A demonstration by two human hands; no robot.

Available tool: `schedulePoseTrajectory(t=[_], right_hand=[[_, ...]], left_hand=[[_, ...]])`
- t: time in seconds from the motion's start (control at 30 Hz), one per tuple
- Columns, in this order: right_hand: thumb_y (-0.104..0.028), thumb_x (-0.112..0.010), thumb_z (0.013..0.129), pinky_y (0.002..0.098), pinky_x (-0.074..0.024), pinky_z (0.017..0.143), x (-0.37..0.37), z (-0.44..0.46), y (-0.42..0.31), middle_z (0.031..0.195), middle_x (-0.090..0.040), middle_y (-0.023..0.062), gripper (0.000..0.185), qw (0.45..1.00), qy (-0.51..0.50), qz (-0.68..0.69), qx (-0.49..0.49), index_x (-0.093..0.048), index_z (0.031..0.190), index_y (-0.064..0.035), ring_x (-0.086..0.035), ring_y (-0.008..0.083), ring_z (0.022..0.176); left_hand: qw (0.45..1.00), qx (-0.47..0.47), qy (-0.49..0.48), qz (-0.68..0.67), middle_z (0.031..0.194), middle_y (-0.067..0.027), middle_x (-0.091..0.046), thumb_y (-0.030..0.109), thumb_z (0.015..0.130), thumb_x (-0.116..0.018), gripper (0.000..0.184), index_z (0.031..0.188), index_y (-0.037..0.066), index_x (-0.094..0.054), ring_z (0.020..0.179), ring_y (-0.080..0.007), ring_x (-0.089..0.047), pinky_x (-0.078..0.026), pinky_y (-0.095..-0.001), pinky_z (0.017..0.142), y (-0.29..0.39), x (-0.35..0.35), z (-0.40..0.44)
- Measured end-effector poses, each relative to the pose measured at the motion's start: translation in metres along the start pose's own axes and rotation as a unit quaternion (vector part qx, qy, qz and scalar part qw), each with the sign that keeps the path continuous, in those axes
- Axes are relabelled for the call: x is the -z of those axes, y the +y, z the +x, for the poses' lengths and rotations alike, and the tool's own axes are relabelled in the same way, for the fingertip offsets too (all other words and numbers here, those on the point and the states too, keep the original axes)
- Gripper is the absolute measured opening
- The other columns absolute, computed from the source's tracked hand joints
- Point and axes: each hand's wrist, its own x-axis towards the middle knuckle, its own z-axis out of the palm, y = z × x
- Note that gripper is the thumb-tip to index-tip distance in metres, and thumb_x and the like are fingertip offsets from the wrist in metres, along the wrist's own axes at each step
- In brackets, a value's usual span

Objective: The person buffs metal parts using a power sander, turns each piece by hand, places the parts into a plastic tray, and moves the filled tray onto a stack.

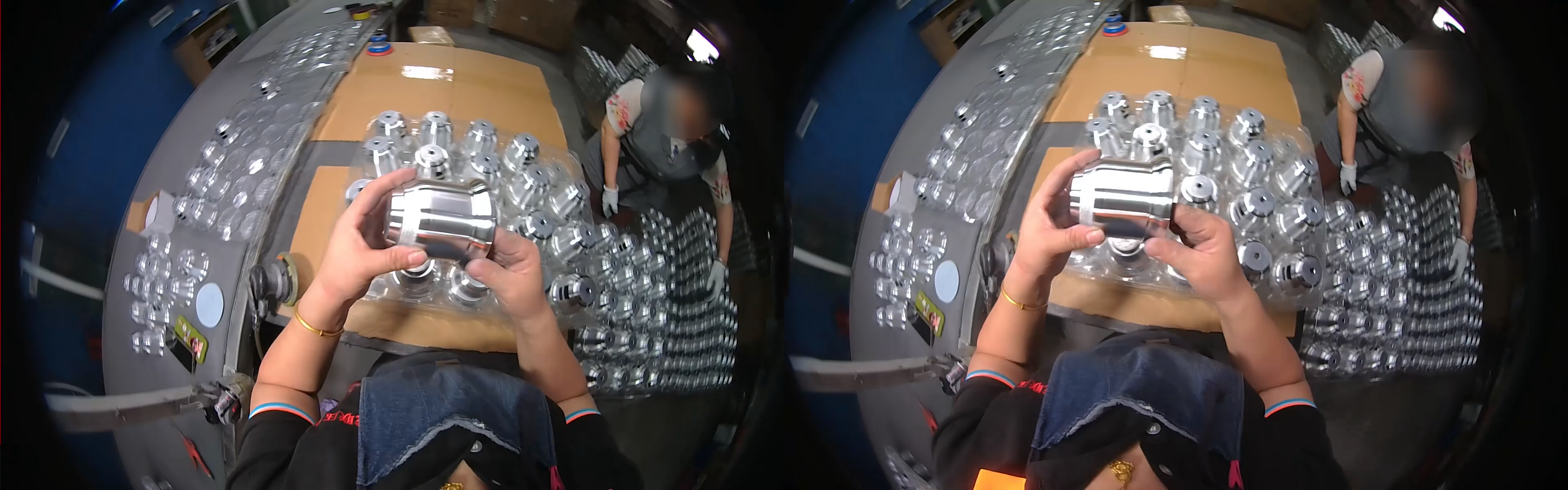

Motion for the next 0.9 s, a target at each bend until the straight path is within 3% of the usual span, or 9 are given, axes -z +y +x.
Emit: schedulePoseTrajectory(t=[0.03, 0.1, 0.17, 0.3, 0.37, 0.47, 0.7, 0.77, 0.9], right_hand=[[-0.003, -0.070, 0.073, 0.0287, -0.0433, 0.084, 0.003, -0.002, -0.001, 0.100, -0.064, 0.0133, 0.025, 0.995, 0.019, 0.084, -0.042, -0.065, 0.097, 0.0026, -0.059, 0.0203, 0.096], [-0.003, -0.069, 0.075, 0.0285, -0.0442, 0.082, 0.012, -0.007, -0.001, 0.099, -0.064, 0.0119, 0.025, 0.996, 0.040, 0.068, -0.044, -0.065, 0.099, 0.0018, -0.060, 0.0198, 0.093], [-0.004, -0.069, 0.075, 0.0295, -0.0451, 0.079, 0.023, -0.010, 0.007, 0.097, -0.064, 0.0109, 0.027, 0.988, -0.005, -0.132, 0.080, -0.064, 0.101, 0.0005, -0.060, 0.0205, 0.088], [-0.003, -0.068, 0.075, 0.0312, -0.0457, 0.076, 0.044, -0.018, 0.002, 0.094, -0.063, 0.0117, 0.028, 0.968, 0.067, -0.229, 0.072, -0.064, 0.102, 0.0000, -0.060, 0.0216, 0.086], [-0.002, -0.069, 0.074, 0.0304, -0.0457, 0.079, 0.062, -0.030, 0.003, 0.098, -0.064, 0.0118, 0.032, 0.970, 0.097, -0.218, 0.049, -0.062, 0.105, 0.0004, -0.061, 0.0209, 0.090], [0.001, -0.067, 0.075, 0.0277, -0.0437, 0.089, 0.093, -0.053, 0.001, 0.109, -0.062, 0.0105, 0.036, 0.963, 0.249, -0.103, -0.026, -0.060, 0.110, 0.0014, -0.058, 0.0161, 0.102], [0.005, -0.059, 0.080, 0.0248, -0.0453, 0.087, 0.175, -0.124, 0.009, 0.106, -0.063, 0.0122, 0.032, 0.899, 0.431, -0.043, -0.057, -0.056, 0.112, 0.0049, -0.060, 0.0161, 0.097], [0.004, -0.056, 0.083, 0.0278, -0.0461, 0.088, 0.189, -0.140, 0.012, 0.103, -0.064, 0.0117, 0.029, 0.875, 0.472, -0.075, -0.072, -0.057, 0.111, 0.0039, -0.061, 0.0161, 0.095], [0.003, -0.061, 0.081, 0.0262, -0.0446, 0.088, 0.211, -0.160, 0.022, 0.106, -0.063, 0.0119, 0.030, 0.844, 0.520, -0.071, -0.111, -0.058, 0.111, 0.0042, -0.059, 0.0156, 0.097]], left_hand=[[1.000, 0.009, -0.015, -0.002, 0.125, -0.0110, -0.045, 0.004, 0.061, -0.079, 0.085, 0.134, 0.002, -0.035, 0.114, -0.0220, -0.046, -0.039, -0.0340, 0.096, -0.004, -0.004, 0.003], [0.998, 0.025, 0.017, -0.056, 0.124, -0.0114, -0.045, 0.005, 0.061, -0.080, 0.088, 0.135, 0.002, -0.032, 0.114, -0.0222, -0.047, -0.039, -0.0343, 0.096, -0.013, -0.011, 0.009], [0.996, 0.043, -0.001, -0.083, 0.123, -0.0118, -0.046, 0.004, 0.061, -0.080, 0.087, 0.134, 0.002, -0.032, 0.114, -0.0225, -0.047, -0.038, -0.0346, 0.097, -0.020, -0.019, 0.018], [0.997, 0.053, 0.000, -0.052, 0.121, -0.0116, -0.047, 0.003, 0.063, -0.078, 0.081, 0.130, 0.002, -0.034, 0.111, -0.0231, -0.049, -0.041, -0.0344, 0.094, -0.035, -0.033, 0.050], [0.997, 0.069, -0.017, -0.011, 0.118, -0.0117, -0.049, 0.002, 0.063, -0.077, 0.079, 0.129, 0.003, -0.035, 0.107, -0.0233, -0.050, -0.044, -0.0339, 0.090, -0.035, -0.044, 0.079], [0.994, 0.078, -0.030, 0.074, 0.112, -0.0148, -0.051, 0.003, 0.062, -0.077, 0.076, 0.127, 0.002, -0.037, 0.103, -0.0241, -0.053, -0.043, -0.0330, 0.087, -0.058, -0.066, 0.140], [0.983, 0.063, -0.054, 0.166, 0.108, -0.0187, -0.056, 0.003, 0.060, -0.077, 0.072, 0.122, -0.002, -0.042, 0.101, -0.0260, -0.054, -0.042, -0.0338, 0.090, -0.178, -0.119, 0.288], [0.910, 0.015, -0.044, 0.412, 0.109, -0.0186, -0.057, 0.008, 0.056, -0.081, 0.073, 0.119, -0.002, -0.046, 0.103, -0.0265, -0.055, -0.042, -0.0326, 0.090, -0.207, -0.131, 0.316], [0.841, 0.046, -0.068, 0.534, 0.108, -0.0184, -0.059, 0.025, 0.056, -0.081, 0.074, 0.121, 0.007, -0.050, 0.105, -0.0316, -0.055, -0.043, -0.0356, 0.090, -0.249, -0.154, 0.343]])
